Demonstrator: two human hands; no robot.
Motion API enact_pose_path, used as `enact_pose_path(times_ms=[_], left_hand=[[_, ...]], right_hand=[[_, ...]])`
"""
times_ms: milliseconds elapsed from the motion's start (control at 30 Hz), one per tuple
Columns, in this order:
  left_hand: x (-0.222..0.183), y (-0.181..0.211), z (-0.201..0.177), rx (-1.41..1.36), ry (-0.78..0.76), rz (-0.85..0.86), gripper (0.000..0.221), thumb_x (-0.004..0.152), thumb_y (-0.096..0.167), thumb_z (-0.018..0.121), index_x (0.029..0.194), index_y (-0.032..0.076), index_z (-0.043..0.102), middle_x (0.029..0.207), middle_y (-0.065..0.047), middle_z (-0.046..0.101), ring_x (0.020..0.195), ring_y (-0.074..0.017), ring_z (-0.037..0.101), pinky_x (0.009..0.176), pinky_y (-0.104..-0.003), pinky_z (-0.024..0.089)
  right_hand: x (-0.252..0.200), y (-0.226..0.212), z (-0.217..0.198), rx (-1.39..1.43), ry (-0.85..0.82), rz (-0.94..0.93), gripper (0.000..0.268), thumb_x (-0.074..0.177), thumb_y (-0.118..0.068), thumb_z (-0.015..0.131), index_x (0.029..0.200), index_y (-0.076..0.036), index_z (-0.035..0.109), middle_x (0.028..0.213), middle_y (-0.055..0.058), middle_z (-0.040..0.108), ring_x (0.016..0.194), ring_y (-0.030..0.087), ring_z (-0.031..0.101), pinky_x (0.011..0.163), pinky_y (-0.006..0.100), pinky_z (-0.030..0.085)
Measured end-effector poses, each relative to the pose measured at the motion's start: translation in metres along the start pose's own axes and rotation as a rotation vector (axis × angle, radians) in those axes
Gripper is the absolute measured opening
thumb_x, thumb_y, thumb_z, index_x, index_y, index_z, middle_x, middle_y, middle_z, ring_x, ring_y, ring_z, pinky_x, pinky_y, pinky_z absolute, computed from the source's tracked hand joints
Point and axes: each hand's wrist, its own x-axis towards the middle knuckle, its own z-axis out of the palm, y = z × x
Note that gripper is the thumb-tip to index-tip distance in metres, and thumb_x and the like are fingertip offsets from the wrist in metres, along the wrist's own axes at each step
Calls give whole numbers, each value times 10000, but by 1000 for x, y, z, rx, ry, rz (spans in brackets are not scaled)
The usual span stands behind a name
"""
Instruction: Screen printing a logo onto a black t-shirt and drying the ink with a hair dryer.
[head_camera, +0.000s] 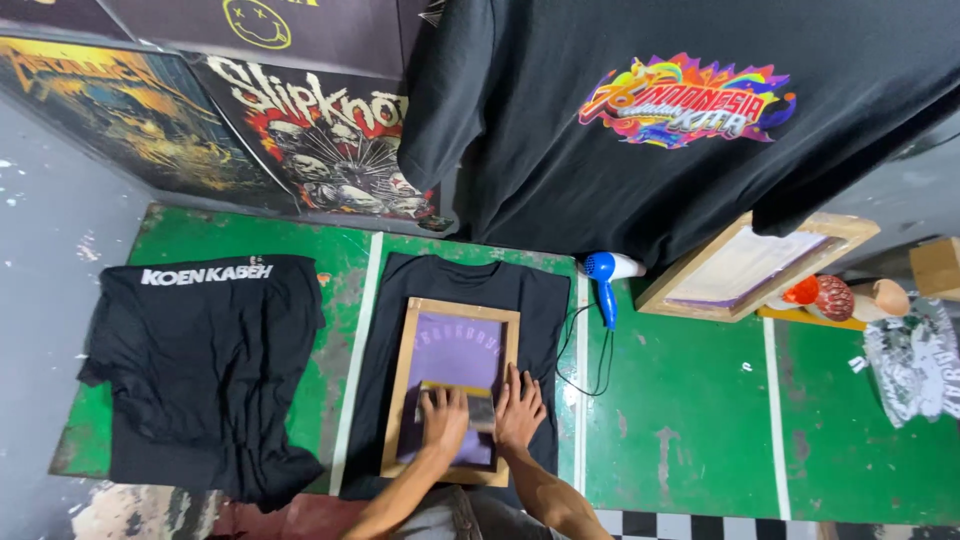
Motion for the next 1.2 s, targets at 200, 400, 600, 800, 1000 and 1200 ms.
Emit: enact_pose_path(times_ms=[200,400,600,800,1000,1200], left_hand=[[-65,-3,-24,-24,-125,81,326,836,152,617,1121,4,678,1100,-162,637,1104,-416,602,908,-678,428],[5,-20,-61,-309,-852,50,266,831,120,758,1084,39,749,1220,-190,616,1107,-368,567,1052,-696,317],[118,-30,36,-319,-639,97,131,709,181,762,803,91,782,702,-142,719,623,-327,692,576,-475,550],[201,-21,44,-142,-477,-130,131,804,121,697,898,117,789,861,-128,759,746,-256,657,841,-509,407],[153,-22,32,-51,-297,-23,246,870,177,606,1083,134,720,1106,-99,709,932,-295,624,852,-540,362],[2,0,3,-116,-294,5,275,866,185,616,1098,66,701,1089,-131,676,1018,-357,591,979,-616,396]], right_hand=[[-3,-1,-4,93,-55,27,504,1031,-384,386,1534,-374,408,1525,41,468,1425,278,396,1067,479,292],[-3,-8,-14,119,-26,41,495,1025,-390,410,1520,-395,429,1504,14,486,1417,249,414,1073,493,294],[-2,-4,-11,98,-44,41,507,1027,-409,391,1533,-409,396,1514,9,462,1419,245,403,1081,491,284],[5,-6,-20,156,-153,82,510,1030,-364,369,1537,-421,369,1556,1,406,1459,249,336,1109,518,247],[9,-4,-16,182,-103,49,498,1029,-330,393,1523,-385,415,1537,33,432,1442,265,362,1101,497,245],[1,1,0,84,17,29,543,996,-339,483,1526,-433,409,1499,-9,482,1401,235,430,1063,471,304]])
